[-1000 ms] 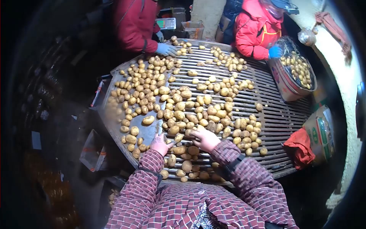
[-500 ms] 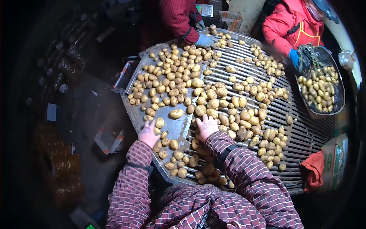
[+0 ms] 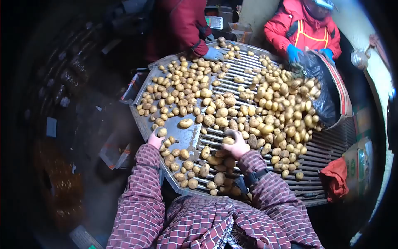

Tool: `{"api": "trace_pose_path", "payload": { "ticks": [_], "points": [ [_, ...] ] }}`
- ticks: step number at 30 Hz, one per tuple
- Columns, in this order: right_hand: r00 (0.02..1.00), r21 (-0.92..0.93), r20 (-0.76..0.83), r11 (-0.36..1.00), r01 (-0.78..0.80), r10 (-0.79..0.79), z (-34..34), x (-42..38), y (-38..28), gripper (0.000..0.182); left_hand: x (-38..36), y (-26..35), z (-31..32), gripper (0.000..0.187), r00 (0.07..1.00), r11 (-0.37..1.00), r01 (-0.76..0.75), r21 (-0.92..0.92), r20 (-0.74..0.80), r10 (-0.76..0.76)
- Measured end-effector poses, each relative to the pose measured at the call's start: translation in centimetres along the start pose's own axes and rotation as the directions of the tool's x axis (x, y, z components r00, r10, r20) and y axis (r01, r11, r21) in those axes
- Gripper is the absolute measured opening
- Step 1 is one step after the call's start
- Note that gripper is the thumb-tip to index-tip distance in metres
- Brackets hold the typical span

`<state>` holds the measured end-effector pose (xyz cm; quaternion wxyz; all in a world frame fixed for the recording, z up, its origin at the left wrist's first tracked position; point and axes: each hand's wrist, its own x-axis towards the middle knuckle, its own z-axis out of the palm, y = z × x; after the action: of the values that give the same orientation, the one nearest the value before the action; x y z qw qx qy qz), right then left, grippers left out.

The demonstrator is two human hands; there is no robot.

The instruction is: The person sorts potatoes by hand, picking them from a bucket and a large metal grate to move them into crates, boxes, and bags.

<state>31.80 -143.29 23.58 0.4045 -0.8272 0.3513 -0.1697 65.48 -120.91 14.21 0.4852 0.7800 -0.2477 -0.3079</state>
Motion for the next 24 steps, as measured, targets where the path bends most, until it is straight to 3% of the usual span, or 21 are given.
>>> {"api": "trace_pose_path", "payload": {
  "ticks": [1,2,3,5,6,7,8,9,10,11,13,14,15,16,17,18,20,21,23,24],
  "points": [
    [0.968,0.371,0.118,0.895,-0.249,0.22,-1.1,-0.7,0.2,0.054,-1.4,-0.1,-0.2,0.051,0.993,0.976,-0.103,-0.192,-0.073,0.091],
    [0.919,0.565,0.23,0.725,-0.394,0.32,-3.4,-1.9,-2.8,0.053,-3.3,0.8,-0.5,0.052,0.991,0.882,-0.119,-0.456,-0.106,0.079],
    [0.935,0.607,0.182,0.714,-0.349,0.303,-3.2,-2.2,0.7,0.049,-5.6,1.4,-0.9,0.052,0.985,0.718,-0.152,-0.68,-0.161,0.057],
    [0.887,0.845,0.347,0.309,-0.436,0.303,-5.1,-4.6,-2.2,0.045,-10.2,0.8,-2.1,0.049,0.971,0.499,-0.204,-0.842,-0.238,-0.005],
    [0.88,0.846,0.35,0.294,-0.444,0.322,-5.4,-5.6,-3.9,0.046,-13.4,1.7,-3.4,0.046,0.973,0.431,-0.154,-0.889,-0.213,-0.09],
    [0.913,0.841,0.327,0.366,-0.398,0.242,-4.9,-5.7,-2.3,0.044,-16.5,2.3,-4.9,0.042,0.971,0.352,-0.109,-0.93,-0.175,-0.162],
    [0.942,0.864,0.322,0.379,-0.333,0.095,-4.4,-6.0,4.4,0.045,-18.4,0.6,-5.6,0.037,0.942,0.408,-0.158,-0.899,-0.261,-0.21],
    [0.915,0.904,0.393,0.144,-0.403,0.091,-4.6,-7.4,3.3,0.042,-20.7,-1.2,-6.4,0.037,0.912,0.351,-0.217,-0.911,-0.317,-0.26],
    [0.908,0.902,0.357,0.174,-0.396,0.218,-4.3,-8.0,4.7,0.041,-22.8,-3.8,-7.3,0.039,0.865,0.353,-0.266,-0.897,-0.384,-0.323],
    [0.906,0.912,0.353,0.131,-0.389,0.231,-3.8,-8.2,8.2,0.041,-25.1,-6.0,-8.4,0.04,0.816,0.361,-0.306,-0.881,-0.438,-0.377],
    [0.889,0.888,0.381,0.168,-0.429,0.255,-3.6,-9.0,5.2,0.039,-29.9,-8.2,-10.7,0.04,0.613,0.429,-0.333,-0.84,-0.538,-0.578],
    [0.888,0.83,0.441,0.315,-0.46,0.133,-3.2,-8.5,4.6,0.038,-33.1,-13.3,-12.6,0.051,0.572,0.673,-0.155,-0.724,-0.621,-0.536],
    [0.856,0.806,0.51,0.302,-0.508,0.078,-3.6,-8.3,3.2,0.038,-36.1,-18.4,-14.6,0.062,0.525,0.837,0.056,-0.544,-0.697,-0.488],
    [0.818,0.777,0.575,0.297,-0.555,0.023,-3.8,-8.0,1.8,0.038,-36.9,-21.8,-15.0,0.077,0.55,0.956,0.267,-0.12,-0.796,-0.254],
    [0.778,0.771,0.629,0.133,-0.623,-0.002,-3.5,-8.1,-1.0,0.039,-37.4,-18.7,-15.4,0.079,0.502,0.827,0.45,-0.337,-0.671,-0.546],
    [0.802,0.767,0.593,0.257,-0.588,0.068,-2.9,-7.7,-1.1,0.043,-36.2,-17.4,-15.2,0.072,0.563,0.86,0.424,-0.283,-0.662,-0.495],
    [0.849,0.823,0.504,0.209,-0.528,0.16,-1.9,-8.2,-2.2,0.042,-33.9,-15.0,-14.9,0.059,0.675,0.918,0.352,-0.182,-0.63,-0.384],
    [0.85,0.836,0.493,0.17,-0.521,0.185,-1.3,-8.2,-2.6,0.041,-31.7,-12.7,-12.6,0.039,0.776,0.983,0.125,-0.133,-0.604,-0.18],
    [0.866,0.87,0.493,-0.029,-0.492,0.083,-0.3,-8.2,-4.5,0.04,-27.9,-1.3,-7.2,0.027,0.932,0.93,0.102,-0.353,-0.294,-0.214],
    [0.863,0.866,0.5,-0.075,-0.495,0.076,0.0,-8.4,-6.7,0.041,-26.7,4.7,-4.2,0.025,0.967,0.937,0.069,-0.342,-0.21,-0.148]
  ]
}}
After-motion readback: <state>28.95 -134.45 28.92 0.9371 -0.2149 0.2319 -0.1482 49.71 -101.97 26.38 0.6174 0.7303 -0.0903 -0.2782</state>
